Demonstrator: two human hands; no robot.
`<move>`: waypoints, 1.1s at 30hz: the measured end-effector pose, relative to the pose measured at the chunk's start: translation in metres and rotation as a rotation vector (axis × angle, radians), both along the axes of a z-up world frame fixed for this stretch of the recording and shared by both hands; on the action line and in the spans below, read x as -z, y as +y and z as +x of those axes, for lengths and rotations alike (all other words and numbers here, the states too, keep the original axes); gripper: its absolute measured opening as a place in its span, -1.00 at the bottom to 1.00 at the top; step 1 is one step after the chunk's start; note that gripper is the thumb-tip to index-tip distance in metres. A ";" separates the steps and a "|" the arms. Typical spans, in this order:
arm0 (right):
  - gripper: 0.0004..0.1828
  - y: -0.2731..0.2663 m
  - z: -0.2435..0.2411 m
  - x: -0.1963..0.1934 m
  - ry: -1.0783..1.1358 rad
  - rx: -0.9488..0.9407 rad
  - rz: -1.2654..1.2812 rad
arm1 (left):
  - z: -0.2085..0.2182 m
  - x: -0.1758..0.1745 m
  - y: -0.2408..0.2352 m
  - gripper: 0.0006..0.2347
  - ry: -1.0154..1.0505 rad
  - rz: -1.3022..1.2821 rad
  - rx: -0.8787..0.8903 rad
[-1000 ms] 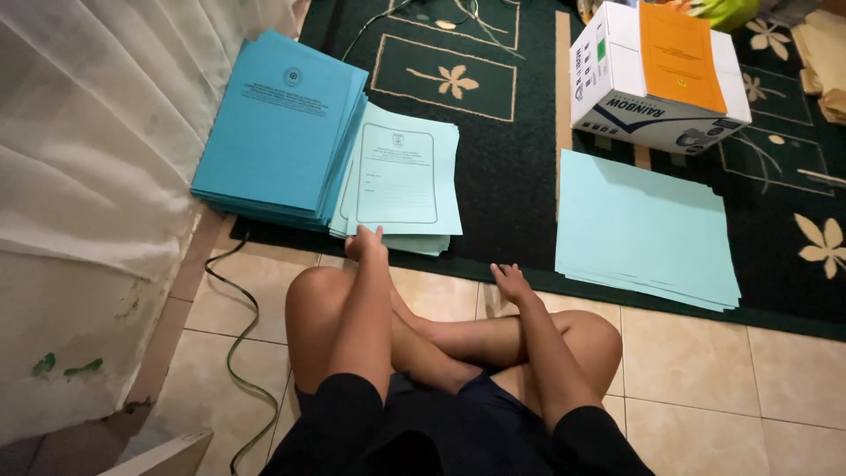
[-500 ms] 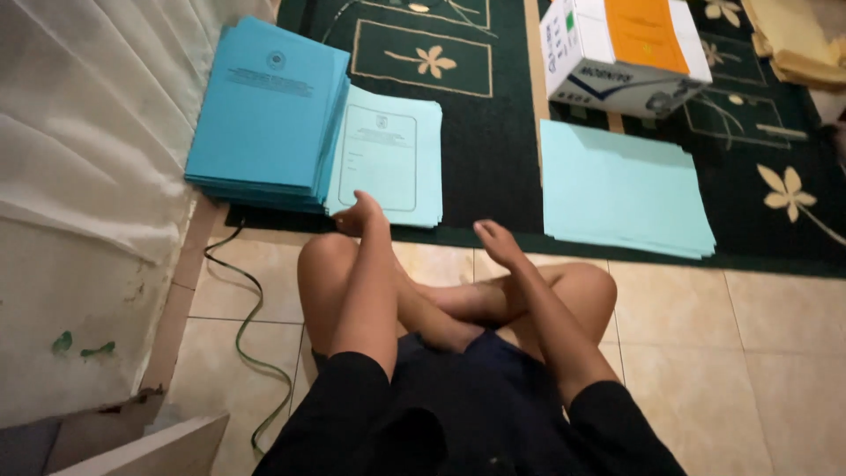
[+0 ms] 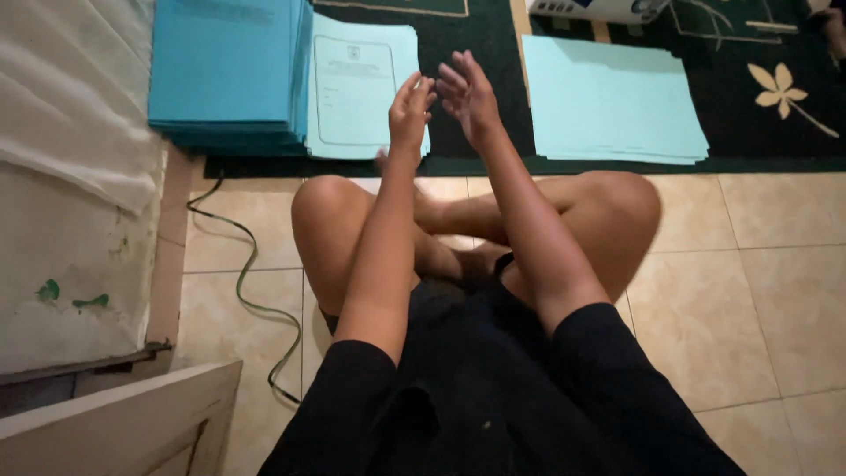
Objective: Inserting printed paper sheets into blue folders and stacking them on the floor.
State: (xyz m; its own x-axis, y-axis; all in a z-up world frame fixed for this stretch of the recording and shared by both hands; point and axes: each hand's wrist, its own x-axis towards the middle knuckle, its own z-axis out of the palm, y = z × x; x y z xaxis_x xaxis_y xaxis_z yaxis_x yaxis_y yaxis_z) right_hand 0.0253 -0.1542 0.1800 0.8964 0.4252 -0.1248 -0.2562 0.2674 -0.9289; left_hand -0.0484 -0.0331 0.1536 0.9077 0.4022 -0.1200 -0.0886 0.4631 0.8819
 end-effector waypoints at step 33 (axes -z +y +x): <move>-0.24 -0.126 0.089 0.138 -0.201 -0.152 -1.391 | -0.013 0.213 0.066 -0.61 0.112 0.345 0.106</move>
